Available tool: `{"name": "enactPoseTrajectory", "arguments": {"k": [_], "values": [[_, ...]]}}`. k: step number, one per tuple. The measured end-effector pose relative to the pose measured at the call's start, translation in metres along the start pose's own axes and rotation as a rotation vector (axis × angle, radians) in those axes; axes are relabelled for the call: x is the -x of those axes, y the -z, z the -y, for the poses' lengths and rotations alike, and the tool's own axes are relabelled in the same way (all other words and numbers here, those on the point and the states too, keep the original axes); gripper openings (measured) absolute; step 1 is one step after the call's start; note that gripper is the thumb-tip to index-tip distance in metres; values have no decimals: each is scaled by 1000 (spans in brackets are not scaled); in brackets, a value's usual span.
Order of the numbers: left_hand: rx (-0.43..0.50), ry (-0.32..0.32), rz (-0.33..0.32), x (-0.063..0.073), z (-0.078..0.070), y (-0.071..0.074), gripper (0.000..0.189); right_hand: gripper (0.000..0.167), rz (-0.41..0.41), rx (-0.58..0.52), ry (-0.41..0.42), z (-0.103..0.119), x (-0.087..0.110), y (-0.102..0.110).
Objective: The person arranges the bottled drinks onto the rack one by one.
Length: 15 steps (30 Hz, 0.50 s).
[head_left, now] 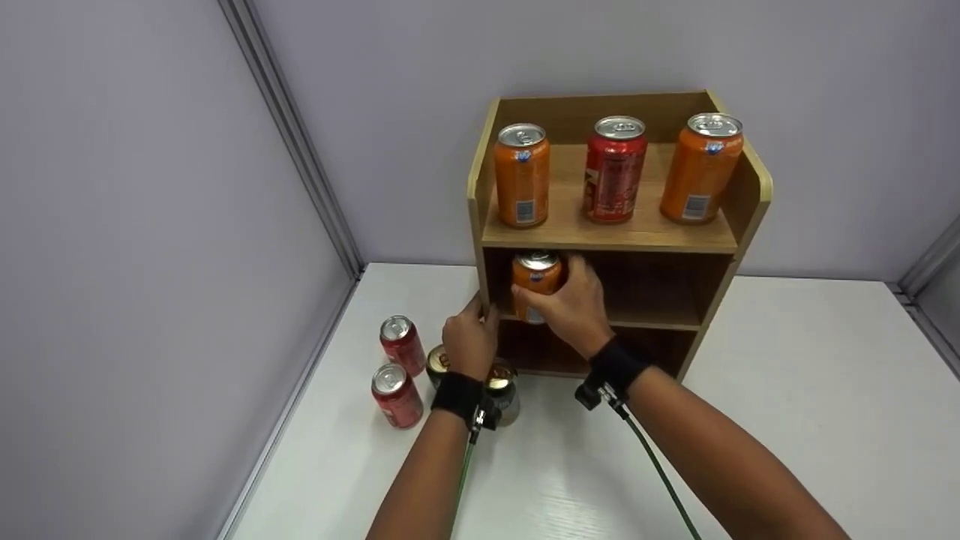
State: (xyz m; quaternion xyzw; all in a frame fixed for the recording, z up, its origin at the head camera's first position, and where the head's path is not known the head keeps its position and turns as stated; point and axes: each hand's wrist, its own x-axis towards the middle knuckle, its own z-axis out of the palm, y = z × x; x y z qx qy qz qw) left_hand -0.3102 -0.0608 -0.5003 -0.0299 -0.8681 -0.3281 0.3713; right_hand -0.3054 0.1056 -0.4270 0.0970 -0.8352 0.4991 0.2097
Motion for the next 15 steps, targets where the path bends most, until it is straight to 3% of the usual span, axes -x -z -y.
{"name": "enactPoseTrajectory", "arguments": {"k": [5, 15], "values": [[9, -20, 4, -2, -4, 0, 11, 90, -5, -11, -33, 1, -8, -5], [14, 24, 13, -2, -3, 2, 10, 92, 40, -64, -66, -1, -21, -23]]}}
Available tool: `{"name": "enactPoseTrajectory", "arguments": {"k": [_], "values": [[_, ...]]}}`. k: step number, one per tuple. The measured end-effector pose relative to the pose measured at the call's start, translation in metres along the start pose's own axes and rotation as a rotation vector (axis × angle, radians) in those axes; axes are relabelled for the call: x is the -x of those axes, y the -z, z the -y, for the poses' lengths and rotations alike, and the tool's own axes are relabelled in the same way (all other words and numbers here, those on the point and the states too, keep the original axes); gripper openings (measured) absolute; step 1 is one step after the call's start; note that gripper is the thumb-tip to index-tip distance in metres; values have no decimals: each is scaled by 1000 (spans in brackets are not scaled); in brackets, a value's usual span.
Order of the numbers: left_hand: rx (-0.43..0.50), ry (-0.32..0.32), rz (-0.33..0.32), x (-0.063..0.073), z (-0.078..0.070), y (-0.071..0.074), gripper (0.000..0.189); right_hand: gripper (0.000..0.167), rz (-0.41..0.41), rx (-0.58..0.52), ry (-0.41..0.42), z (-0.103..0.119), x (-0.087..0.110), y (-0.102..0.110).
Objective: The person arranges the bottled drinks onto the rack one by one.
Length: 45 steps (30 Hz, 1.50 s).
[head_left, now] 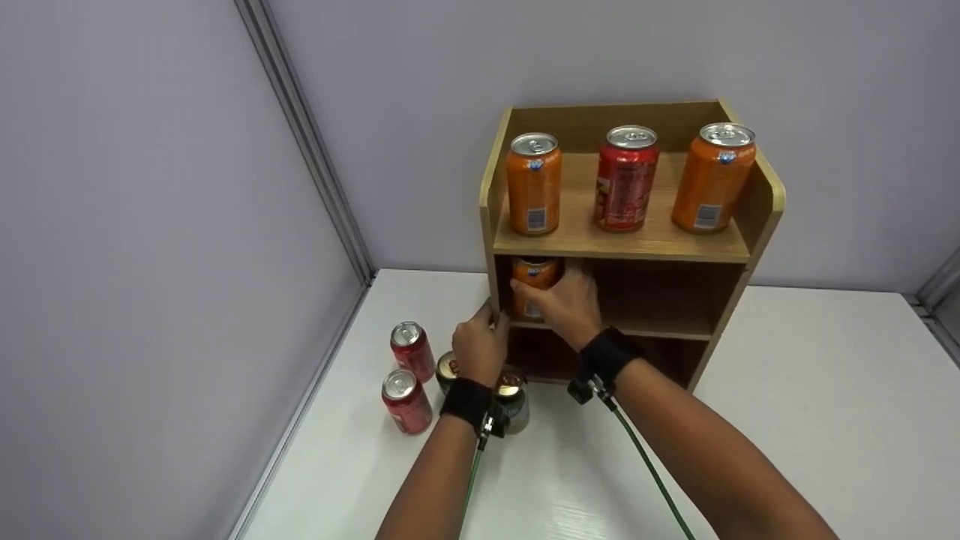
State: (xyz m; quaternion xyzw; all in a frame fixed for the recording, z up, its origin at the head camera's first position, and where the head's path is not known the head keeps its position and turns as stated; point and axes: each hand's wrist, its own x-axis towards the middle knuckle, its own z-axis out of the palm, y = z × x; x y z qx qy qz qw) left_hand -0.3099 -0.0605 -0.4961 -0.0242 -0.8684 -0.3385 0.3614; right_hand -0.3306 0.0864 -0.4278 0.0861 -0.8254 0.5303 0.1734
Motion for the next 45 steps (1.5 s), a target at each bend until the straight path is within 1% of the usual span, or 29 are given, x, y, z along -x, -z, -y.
{"name": "enactPoseTrajectory", "arguments": {"k": [5, 10, 16, 22, 29, 33, 39, 45], "values": [[-4, -5, 5, -1, -1, 0, 12, 97, 16, -29, -27, 0, -5, -3], [-6, -20, -6, -2, -1, -1, 13, 98, 24, -51, -27, -3, -9, -6], [5, -9, -17, 1, 0, 0, 11, 101, 20, -60, -35, -8, -10, -10], [-12, -20, -21, 1, 2, -2, 12, 96, -7, -104, 11, -10, -13, -10], [-15, -10, -27, 1, 4, -3, 12, 97, -9, -72, 29, -14, -15, -12], [-17, -12, -31, 1, 4, -3, 11, 97, -4, -72, 44, -14, -15, -14], [-15, -28, -35, 1, 4, -3, 11, 97, -7, -49, 24, -14, -16, -13], [-12, -25, -41, 0, 4, -3, 12, 98, -4, -14, 25, -17, -17, -14]]}}
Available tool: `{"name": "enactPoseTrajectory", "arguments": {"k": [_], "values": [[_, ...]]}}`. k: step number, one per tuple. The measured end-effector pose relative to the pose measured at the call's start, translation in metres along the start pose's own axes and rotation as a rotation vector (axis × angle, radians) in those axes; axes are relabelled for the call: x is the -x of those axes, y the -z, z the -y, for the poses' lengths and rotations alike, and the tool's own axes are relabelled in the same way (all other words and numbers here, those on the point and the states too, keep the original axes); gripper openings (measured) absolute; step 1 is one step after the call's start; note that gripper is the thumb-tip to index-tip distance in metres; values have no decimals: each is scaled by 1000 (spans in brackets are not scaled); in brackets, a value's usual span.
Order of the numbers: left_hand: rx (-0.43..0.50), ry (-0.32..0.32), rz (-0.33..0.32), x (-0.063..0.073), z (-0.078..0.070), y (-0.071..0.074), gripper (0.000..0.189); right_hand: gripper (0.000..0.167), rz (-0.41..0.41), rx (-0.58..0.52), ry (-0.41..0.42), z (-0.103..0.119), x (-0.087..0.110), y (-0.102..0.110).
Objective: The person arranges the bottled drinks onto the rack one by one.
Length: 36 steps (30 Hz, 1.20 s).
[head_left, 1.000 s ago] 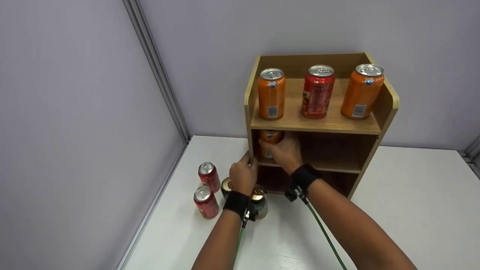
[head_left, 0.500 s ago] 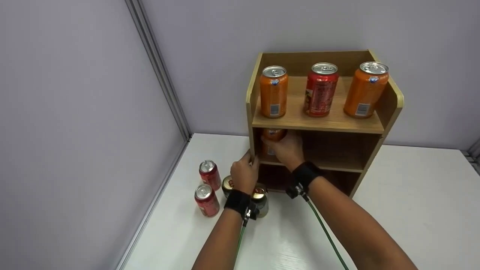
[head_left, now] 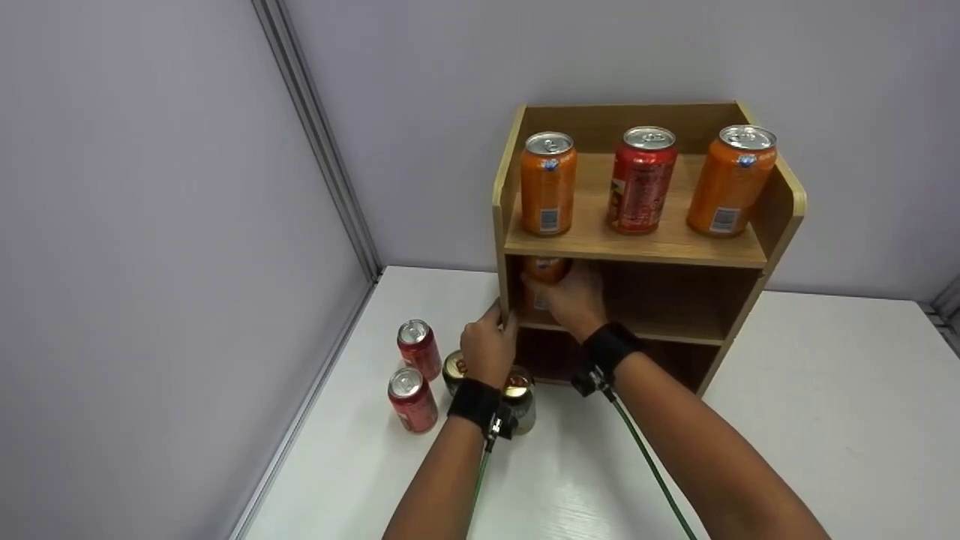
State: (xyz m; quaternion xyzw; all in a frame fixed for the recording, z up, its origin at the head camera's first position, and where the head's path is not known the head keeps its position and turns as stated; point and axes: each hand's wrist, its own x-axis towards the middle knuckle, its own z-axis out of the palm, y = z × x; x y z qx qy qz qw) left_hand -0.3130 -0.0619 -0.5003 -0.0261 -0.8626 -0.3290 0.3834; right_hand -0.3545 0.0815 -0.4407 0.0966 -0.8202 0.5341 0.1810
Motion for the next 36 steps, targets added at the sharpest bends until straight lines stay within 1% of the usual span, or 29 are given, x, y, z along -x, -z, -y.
{"name": "enactPoseTrajectory", "arguments": {"k": [2, 9, 12, 15, 18, 20, 24, 27, 29, 31, 33, 36], "values": [[-2, 5, 3, 1, -1, 1, 12, 98, 19, 10, -21, -1, 1, 0], [-9, 31, 36, -1, -4, 3, 12, 95, 127, 23, -139, 1, -2, 4], [-5, 35, 40, -2, -4, 4, 10, 96, 146, 52, -157, 2, -2, 5], [-2, 28, 38, -1, -3, 4, 10, 96, 149, 75, -144, 3, -1, 6], [7, 23, 34, 0, -3, 4, 11, 98, 172, 80, -116, 3, 0, 8], [13, 25, 37, 1, -3, 3, 13, 100, 204, 109, -106, 3, 0, 11], [12, 33, 47, 1, -3, 2, 13, 111, 277, 186, -64, 3, 1, 22], [-3, 37, 50, 1, -2, 1, 13, 116, 312, 242, -39, 0, 8, 33], [-9, 39, 51, 2, -2, 1, 13, 115, 331, 297, -16, -1, 17, 41], [-13, 38, 54, 2, -3, 1, 14, 111, 338, 360, 26, -3, 28, 49], [-12, 33, 53, 2, -3, 1, 14, 106, 337, 416, 97, -4, 41, 55], [-4, 23, 35, 1, -4, 3, 14, 95, 331, 451, 211, -3, 57, 63]]}}
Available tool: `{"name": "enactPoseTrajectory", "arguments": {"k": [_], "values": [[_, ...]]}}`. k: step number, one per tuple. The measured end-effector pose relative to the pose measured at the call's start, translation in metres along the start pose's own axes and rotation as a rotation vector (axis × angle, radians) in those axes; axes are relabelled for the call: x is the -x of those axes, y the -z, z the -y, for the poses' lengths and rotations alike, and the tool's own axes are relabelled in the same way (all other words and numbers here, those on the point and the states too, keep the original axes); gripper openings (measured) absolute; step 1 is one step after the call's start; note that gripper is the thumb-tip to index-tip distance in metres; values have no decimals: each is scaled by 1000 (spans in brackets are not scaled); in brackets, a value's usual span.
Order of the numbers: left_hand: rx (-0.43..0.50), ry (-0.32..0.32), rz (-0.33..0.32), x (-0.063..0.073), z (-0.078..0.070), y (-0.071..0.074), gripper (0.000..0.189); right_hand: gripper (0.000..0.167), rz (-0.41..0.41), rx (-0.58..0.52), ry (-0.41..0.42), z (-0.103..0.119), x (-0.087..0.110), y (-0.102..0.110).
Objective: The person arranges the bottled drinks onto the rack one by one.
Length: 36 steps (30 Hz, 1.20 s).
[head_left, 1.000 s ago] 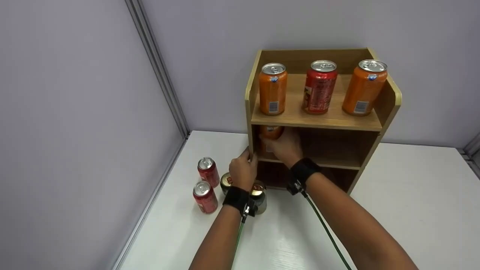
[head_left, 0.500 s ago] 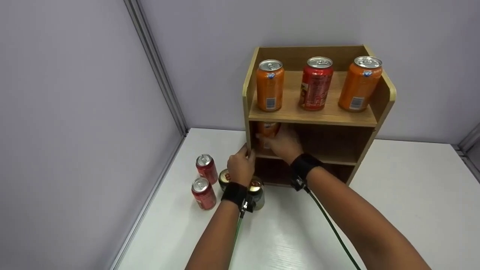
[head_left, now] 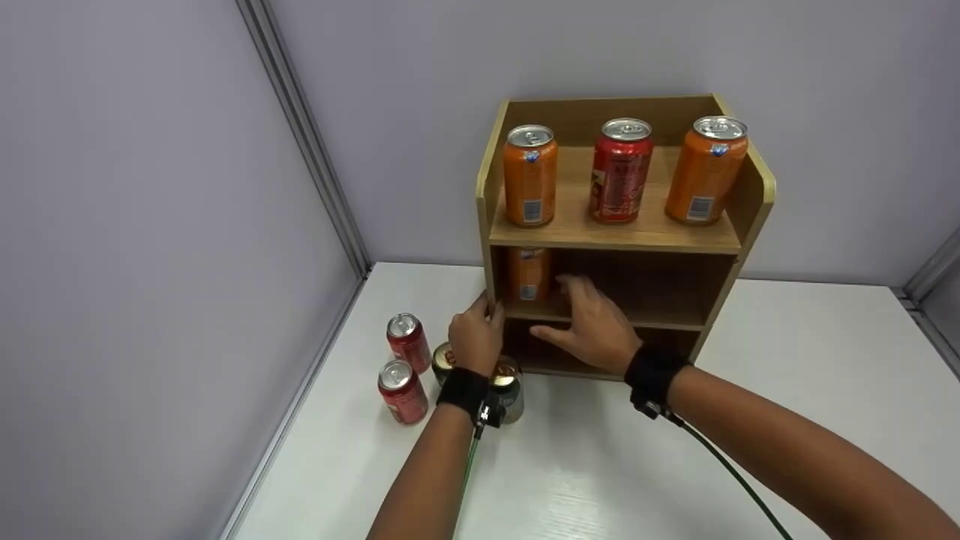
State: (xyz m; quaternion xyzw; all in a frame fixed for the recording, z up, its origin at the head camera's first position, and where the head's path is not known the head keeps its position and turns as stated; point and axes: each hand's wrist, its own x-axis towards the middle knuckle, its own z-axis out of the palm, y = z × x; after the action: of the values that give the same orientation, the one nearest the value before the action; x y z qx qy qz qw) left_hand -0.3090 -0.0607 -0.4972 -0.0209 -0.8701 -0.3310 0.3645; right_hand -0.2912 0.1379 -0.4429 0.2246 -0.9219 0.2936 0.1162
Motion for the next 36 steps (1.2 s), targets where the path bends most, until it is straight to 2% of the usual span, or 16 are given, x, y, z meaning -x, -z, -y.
{"name": "enactPoseTrajectory", "arguments": {"k": [3, 9, 11, 16, 18, 24, 31, 36], "values": [[1, -7, -16, 0, -1, 1, 14, 89, 0, 12, 71, 3, 15, 2], [-8, -13, -17, 2, -2, 1, 15, 84, 24, 25, 135, 7, 36, 7], [-7, -11, -19, 2, -1, 1, 15, 81, 15, 42, 184, 7, 40, 9], [4, 0, -13, 1, -1, 0, 16, 76, -62, 140, 384, 2, 50, 16], [9, 5, -7, 1, -1, 0, 17, 76, -88, 164, 438, 0, 54, 20], [18, 19, 4, -2, 0, 0, 16, 73, -148, 159, 489, -5, 66, 36], [14, 4, 1, 0, -1, 0, 16, 67, -273, 162, 605, -12, 79, 55], [11, 9, -2, 1, 0, 1, 14, 64, -351, 137, 650, -16, 89, 70]]}}
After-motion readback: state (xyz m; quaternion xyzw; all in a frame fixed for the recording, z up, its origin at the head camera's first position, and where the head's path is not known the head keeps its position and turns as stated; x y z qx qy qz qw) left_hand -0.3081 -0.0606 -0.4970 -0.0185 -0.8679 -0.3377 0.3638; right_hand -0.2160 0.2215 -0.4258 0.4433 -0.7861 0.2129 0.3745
